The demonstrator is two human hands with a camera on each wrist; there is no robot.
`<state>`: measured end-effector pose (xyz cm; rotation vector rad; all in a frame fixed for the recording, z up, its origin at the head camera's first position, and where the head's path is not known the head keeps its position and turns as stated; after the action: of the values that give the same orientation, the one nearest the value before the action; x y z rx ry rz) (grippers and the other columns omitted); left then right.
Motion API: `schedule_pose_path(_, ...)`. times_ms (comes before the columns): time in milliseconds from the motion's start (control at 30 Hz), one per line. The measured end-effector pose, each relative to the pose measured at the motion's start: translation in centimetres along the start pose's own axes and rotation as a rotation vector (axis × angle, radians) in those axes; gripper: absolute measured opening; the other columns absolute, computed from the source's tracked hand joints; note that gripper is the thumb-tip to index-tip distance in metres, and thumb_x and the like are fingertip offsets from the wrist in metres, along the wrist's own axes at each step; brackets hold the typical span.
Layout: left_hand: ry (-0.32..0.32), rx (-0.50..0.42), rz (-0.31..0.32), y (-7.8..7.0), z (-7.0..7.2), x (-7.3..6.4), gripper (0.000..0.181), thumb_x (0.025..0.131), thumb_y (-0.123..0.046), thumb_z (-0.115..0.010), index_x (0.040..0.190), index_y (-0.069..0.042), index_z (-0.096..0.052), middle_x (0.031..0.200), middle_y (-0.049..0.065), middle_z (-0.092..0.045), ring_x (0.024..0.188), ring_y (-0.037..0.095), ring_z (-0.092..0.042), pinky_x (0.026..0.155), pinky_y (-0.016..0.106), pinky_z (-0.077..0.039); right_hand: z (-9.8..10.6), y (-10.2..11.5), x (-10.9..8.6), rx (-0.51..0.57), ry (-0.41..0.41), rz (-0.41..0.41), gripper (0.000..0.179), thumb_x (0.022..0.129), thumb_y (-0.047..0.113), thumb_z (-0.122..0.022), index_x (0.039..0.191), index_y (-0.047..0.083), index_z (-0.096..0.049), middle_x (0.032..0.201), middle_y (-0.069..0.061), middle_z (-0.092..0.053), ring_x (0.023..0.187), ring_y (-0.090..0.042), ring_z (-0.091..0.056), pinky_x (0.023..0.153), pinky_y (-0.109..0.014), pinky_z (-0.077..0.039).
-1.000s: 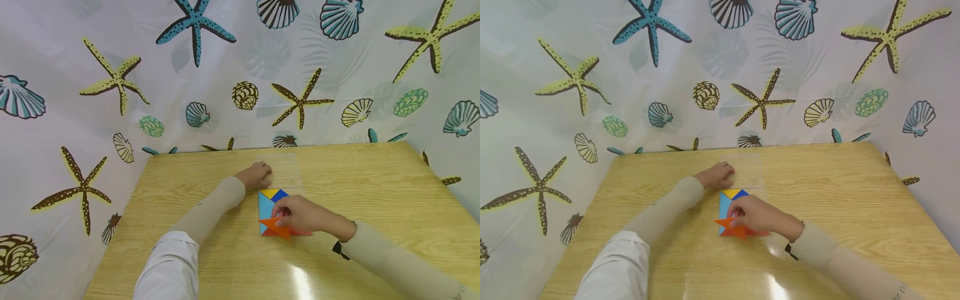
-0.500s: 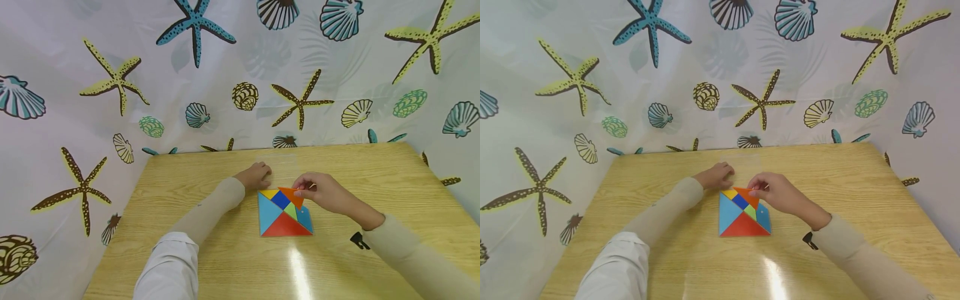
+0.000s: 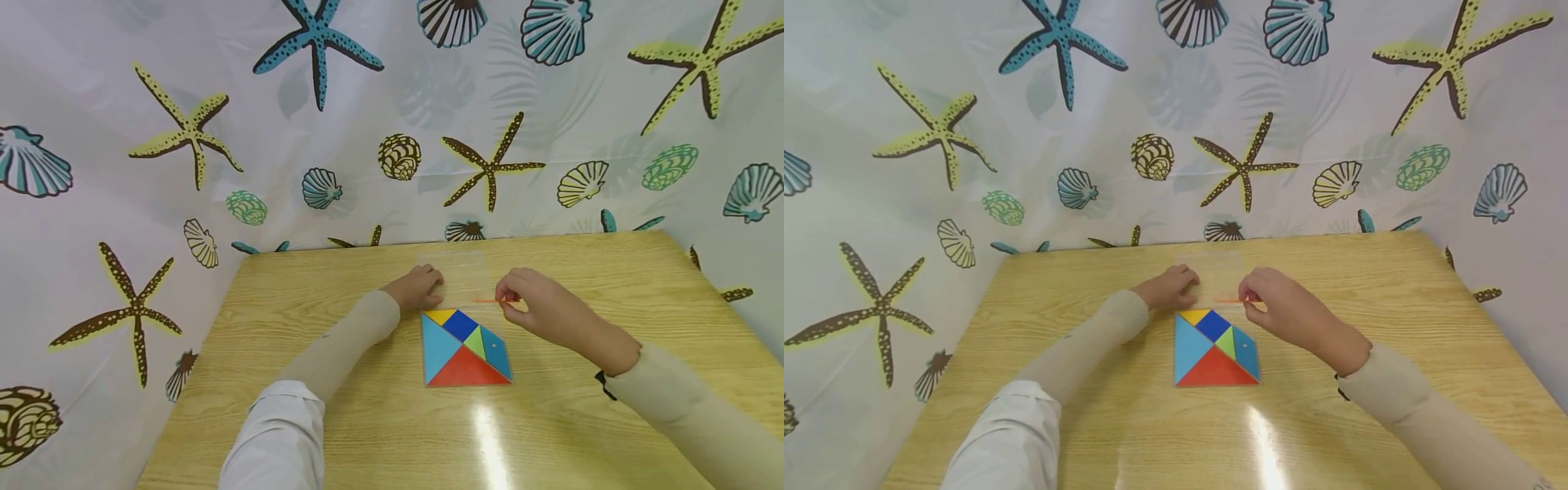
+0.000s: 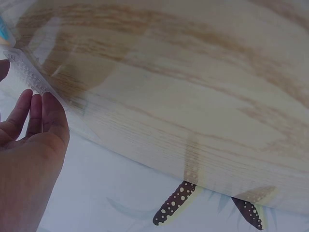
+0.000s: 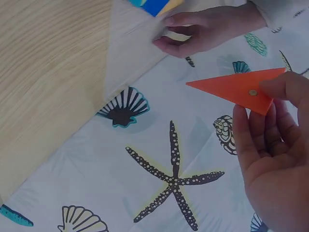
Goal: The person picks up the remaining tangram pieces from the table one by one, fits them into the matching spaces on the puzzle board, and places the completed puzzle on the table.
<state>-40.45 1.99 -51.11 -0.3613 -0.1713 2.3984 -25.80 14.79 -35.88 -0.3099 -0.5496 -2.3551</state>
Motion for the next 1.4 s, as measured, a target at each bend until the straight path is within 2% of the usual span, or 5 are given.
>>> schedule_pose_path(267,0.008,-0.033,-0.012,0.2,-0.4,0.0,0.038,0.094,-0.034,-0.053,0.124,-0.011,-0.049,0.122,0.004,-0.044,0.106,0.017,-0.040,0.090,0.027,-0.035,-1.6,0.5,-1.1,-0.154,-0.049,0.353,0.004,0.087,0.012,-0.064,0.089,0.009,-0.060,0.086,0.001,-0.056,0.075,-0.010,-0.050,0.061,-0.022,-0.047)
schedule_pose_path(433,0.006,-0.029,-0.011,0.2,-0.4,0.0,0.038,0.094,-0.034,-0.053,0.124,-0.011,-0.049,0.122,0.004,-0.044,0.106,0.017,-0.040,0.091,0.026,-0.035,-2.7,-0.1,-1.7,-0.185,-0.079,0.464,0.041,0.101,0.029,-0.029,0.088,0.007,-0.060,0.083,0.000,-0.055,0.073,-0.012,-0.051,0.062,-0.023,-0.047)
schedule_pose_path(767,0.002,-0.031,-0.018,0.1,-0.4,-0.1,0.039,0.094,-0.033,-0.054,0.125,-0.010,-0.049,0.121,0.004,-0.045,0.106,0.018,-0.040,0.092,0.026,-0.034,-5.6,-1.7,-2.3,-0.186,0.009,0.515,0.016,0.084,-0.006,-0.063,0.094,0.007,-0.061,0.094,0.001,-0.059,0.089,-0.012,-0.054,0.077,-0.025,-0.047)
schedule_pose_path(1067,0.000,-0.022,-0.009,0.0,-0.5,0.0,0.041,0.093,-0.034,-0.054,0.127,-0.011,-0.049,0.126,0.005,-0.044,0.111,0.018,-0.040,0.096,0.026,-0.033,-7.5,-2.8,-2.2,-0.186,0.005,0.515,0.031,0.102,0.012,-0.029,0.095,0.008,-0.059,0.096,0.002,-0.057,0.091,-0.010,-0.052,0.076,-0.023,-0.048)
schedule_pose_path(1400,-0.004,-0.022,-0.011,-0.1,-0.1,-0.2,0.041,0.093,-0.034,-0.054,0.127,-0.011,-0.049,0.125,0.004,-0.044,0.111,0.018,-0.040,0.095,0.025,-0.033,-7.6,-3.2,-1.9,-0.156,-0.019,0.515,0.029,0.100,0.009,-0.029,0.095,0.007,-0.058,0.099,-0.001,-0.057,0.093,-0.011,-0.053,0.076,-0.024,-0.049)
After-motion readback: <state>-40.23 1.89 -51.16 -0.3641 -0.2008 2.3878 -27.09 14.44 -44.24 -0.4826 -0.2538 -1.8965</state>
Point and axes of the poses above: each hand's wrist, its own x-axis towards the middle knuckle, its own z-axis out of the back of the hand, y = z × x, the point moved 9 cm from there along x, towards the middle knuckle
